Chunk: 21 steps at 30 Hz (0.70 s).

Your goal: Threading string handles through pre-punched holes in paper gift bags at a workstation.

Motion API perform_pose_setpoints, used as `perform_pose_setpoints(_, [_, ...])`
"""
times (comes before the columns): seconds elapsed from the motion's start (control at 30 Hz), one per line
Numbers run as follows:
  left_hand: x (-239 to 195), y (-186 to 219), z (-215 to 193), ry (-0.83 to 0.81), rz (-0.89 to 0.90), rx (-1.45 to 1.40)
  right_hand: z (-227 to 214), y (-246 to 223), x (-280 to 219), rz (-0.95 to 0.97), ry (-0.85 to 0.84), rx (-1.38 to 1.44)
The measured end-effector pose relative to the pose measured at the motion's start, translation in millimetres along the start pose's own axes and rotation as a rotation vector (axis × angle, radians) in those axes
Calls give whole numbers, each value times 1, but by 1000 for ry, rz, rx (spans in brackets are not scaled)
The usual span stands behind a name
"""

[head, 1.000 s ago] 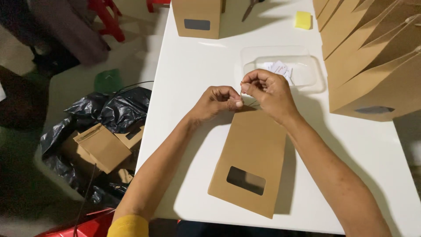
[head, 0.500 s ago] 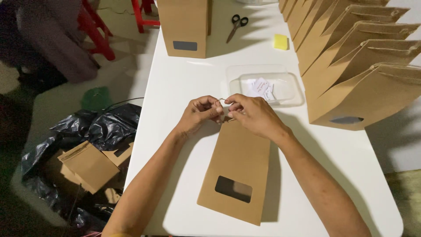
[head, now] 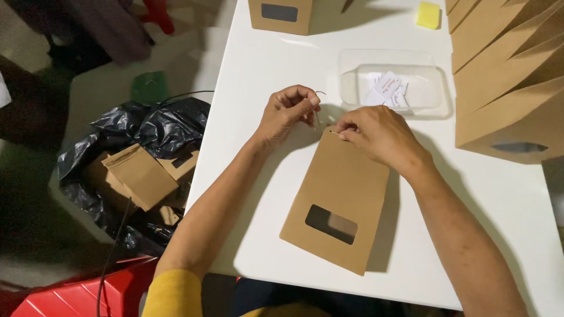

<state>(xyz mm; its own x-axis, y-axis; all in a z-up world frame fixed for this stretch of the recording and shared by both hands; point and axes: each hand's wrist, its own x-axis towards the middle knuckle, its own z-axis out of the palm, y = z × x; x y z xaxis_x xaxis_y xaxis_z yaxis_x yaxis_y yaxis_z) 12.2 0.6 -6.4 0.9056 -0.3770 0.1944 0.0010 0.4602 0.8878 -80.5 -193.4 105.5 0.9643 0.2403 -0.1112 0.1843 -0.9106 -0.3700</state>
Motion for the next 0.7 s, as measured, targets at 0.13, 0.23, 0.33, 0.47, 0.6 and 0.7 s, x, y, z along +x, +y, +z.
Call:
perform_pose_setpoints(0.13, [1,8,-3,57,5,26,0,6,3,3,-6,-27])
perform_pose_setpoints(0.23, [5,4,-12,106,19,61,0,6,2,-1,-10,-51])
perform_pose_setpoints(0.33, [8,-3,-16,110,17,77,-3,5,0,12,-27,-67])
perform_pose_setpoints(0.47, [7,-2,-16,120,15,118,-5,3,-4,40,-78,-92])
perform_pose_setpoints(0.6, [8,-4,-21,101,9,182,-11,-3,-11,66,-130,-157])
perform_pose_setpoints(0.7, [11,-9,-26,89,-2,188,-19,-12,-18,110,-174,-167])
